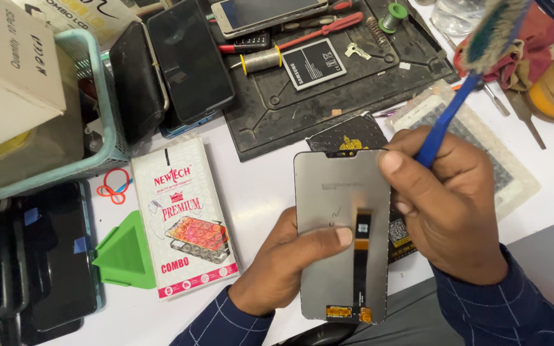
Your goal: The person unpacks two mobile phone screen assemblies from protective packaging and cleans them with a small brush. They wipe the front and back surfaces of each screen, then rewrap one in bubble wrap.
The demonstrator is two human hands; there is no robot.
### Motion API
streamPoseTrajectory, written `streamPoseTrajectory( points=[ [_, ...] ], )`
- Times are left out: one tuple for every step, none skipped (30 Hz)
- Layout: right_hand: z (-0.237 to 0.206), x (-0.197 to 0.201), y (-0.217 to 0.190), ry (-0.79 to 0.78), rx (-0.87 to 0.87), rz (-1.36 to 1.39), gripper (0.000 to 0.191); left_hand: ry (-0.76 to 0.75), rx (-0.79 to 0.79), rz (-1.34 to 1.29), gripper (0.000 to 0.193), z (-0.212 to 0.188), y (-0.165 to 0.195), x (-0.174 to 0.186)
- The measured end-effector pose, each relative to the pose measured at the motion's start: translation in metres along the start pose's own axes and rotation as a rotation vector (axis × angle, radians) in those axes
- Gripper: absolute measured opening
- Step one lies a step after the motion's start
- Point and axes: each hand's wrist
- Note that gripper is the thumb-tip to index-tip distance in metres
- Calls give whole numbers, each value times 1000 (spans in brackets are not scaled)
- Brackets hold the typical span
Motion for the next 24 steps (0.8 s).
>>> streamPoseTrajectory(
  points=[
    [0,-1,1,24,-42,18,13,27,-17,8,45,1,0,0],
    [-1,-2,2,47,-85,35,15,55,-34,15,43,2,0,0],
    [-2,-2,3,71,-132,51,18,84,-49,19,40,3,0,-1],
    [-7,-3,3,65,-185,20,19,117,-91,43,40,3,0,-3],
    [-12,-4,3,54,-237,-10,21,152,-136,68,39,3,0,-3],
    [-17,-5,4,41,-287,-38,23,189,-181,96,39,4,1,-3],
    [-22,-5,4,21,-304,-123,22,211,-210,95,38,5,1,-4],
    [-27,-5,4,0,-324,-209,21,235,-235,93,37,6,1,-5],
    [-32,-4,4,-21,-343,-293,21,259,-260,92,36,7,1,-5],
    [-34,-3,5,-31,-344,-233,21,265,-272,96,36,7,1,-6],
    [-36,-1,5,-38,-341,-174,21,267,-284,101,36,9,1,-6],
    [-37,0,5,-43,-331,-115,22,264,-302,109,37,9,1,-6],
    [-36,2,6,-26,-334,-75,21,280,-299,112,38,9,2,-5],
    [-34,2,8,-8,-337,-35,20,296,-296,116,40,11,3,-3],
    [-33,3,8,8,-342,6,20,314,-291,119,43,11,5,-2],
    [-33,4,9,26,-335,6,19,254,-319,67,43,9,6,-1],
    [-32,4,8,43,-329,5,19,195,-345,14,43,8,7,0],
    [-33,4,8,61,-324,5,19,136,-370,-40,43,7,7,0],
    [-33,4,7,56,-301,21,19,145,-356,-32,43,8,8,0],
    [-33,3,6,52,-278,38,19,153,-342,-22,43,7,8,0],
    [-34,3,5,48,-255,55,18,161,-328,-13,44,8,9,0],
    [-34,3,5,66,-232,54,18,161,-328,-2,42,8,9,-1],
    [-36,2,3,83,-210,52,17,161,-329,9,41,7,9,-1],
    [-37,2,2,101,-188,51,16,163,-329,21,40,7,9,-2]
  ],
)
Point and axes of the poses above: each hand's wrist, its own z-axis towards the middle knuckle, its own x-axis out of the back of the hand, y = z × x
